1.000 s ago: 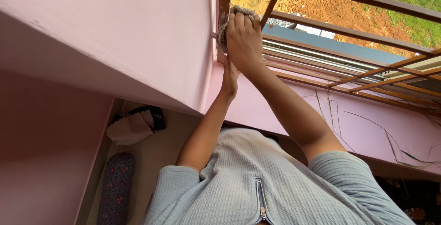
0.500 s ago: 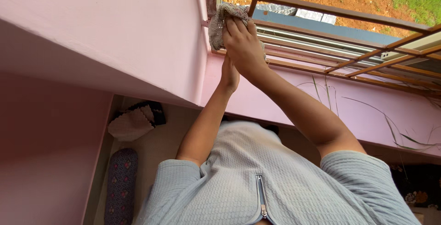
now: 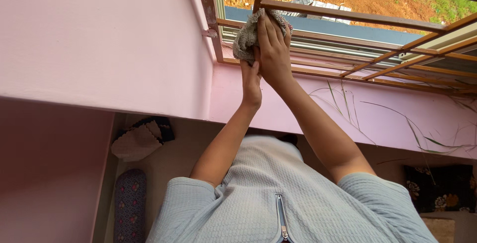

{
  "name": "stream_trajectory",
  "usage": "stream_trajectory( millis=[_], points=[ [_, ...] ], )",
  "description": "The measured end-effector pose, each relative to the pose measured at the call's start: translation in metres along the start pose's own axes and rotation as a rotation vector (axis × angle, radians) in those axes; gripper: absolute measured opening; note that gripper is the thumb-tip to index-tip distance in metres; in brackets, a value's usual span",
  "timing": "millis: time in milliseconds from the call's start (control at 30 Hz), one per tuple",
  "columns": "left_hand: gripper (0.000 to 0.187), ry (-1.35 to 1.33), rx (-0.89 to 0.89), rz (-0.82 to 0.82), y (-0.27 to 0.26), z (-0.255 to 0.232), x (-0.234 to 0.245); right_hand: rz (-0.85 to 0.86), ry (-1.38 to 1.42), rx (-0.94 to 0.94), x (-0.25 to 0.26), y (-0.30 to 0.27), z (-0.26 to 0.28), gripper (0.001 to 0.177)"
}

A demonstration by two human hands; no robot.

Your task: The person wipes the bars of a window grille and the surrounding window frame with a cloth.

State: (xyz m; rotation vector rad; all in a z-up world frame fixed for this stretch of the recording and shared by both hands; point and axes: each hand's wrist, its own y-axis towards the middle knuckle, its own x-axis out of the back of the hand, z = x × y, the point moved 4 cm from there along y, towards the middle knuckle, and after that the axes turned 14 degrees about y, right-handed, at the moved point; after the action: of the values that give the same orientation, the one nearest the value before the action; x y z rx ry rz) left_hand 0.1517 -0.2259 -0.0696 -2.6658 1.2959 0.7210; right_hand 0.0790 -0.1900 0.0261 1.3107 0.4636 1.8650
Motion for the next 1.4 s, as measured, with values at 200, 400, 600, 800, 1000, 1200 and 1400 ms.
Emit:
stream_trajectory(
  millis=[200, 400, 600, 800, 1000, 1200, 1400],
  points=[
    [0.052, 0.136, 0.147, 0.031, 0.001, 0.025, 0.019, 0.057, -0.053, -0.045, 0.001, 0.0, -0.002, 0.051],
    [0.045, 0.173, -0.048, -0.008, -0.017, 0.027, -0.001, 0.022, 0.142, 0.085, 0.025, -0.01, 0.003, 0.029],
    [0.04, 0.221, -0.359, -0.12, 0.004, -0.076, -0.022, -0.233, 0.242, 0.167, 0.063, 0.013, 0.035, 0.025],
    [0.043, 0.485, -0.743, -0.214, 0.056, -0.138, -0.036, -0.331, 0.055, 0.291, 0.065, 0.066, 0.042, 0.025],
    [0.034, 0.694, -0.662, -0.259, 0.069, -0.093, -0.01, -0.164, 0.0, 0.304, 0.032, 0.053, 0.027, 0.025],
    [0.019, 1.256, -0.579, -0.45, 0.017, -0.049, 0.019, -0.054, 0.008, 0.249, 0.006, 0.01, 0.014, 0.026],
    [0.032, 0.63, 0.077, -0.252, -0.012, 0.015, 0.067, 0.15, 0.044, 0.285, -0.031, -0.046, -0.02, 0.017]
  ],
)
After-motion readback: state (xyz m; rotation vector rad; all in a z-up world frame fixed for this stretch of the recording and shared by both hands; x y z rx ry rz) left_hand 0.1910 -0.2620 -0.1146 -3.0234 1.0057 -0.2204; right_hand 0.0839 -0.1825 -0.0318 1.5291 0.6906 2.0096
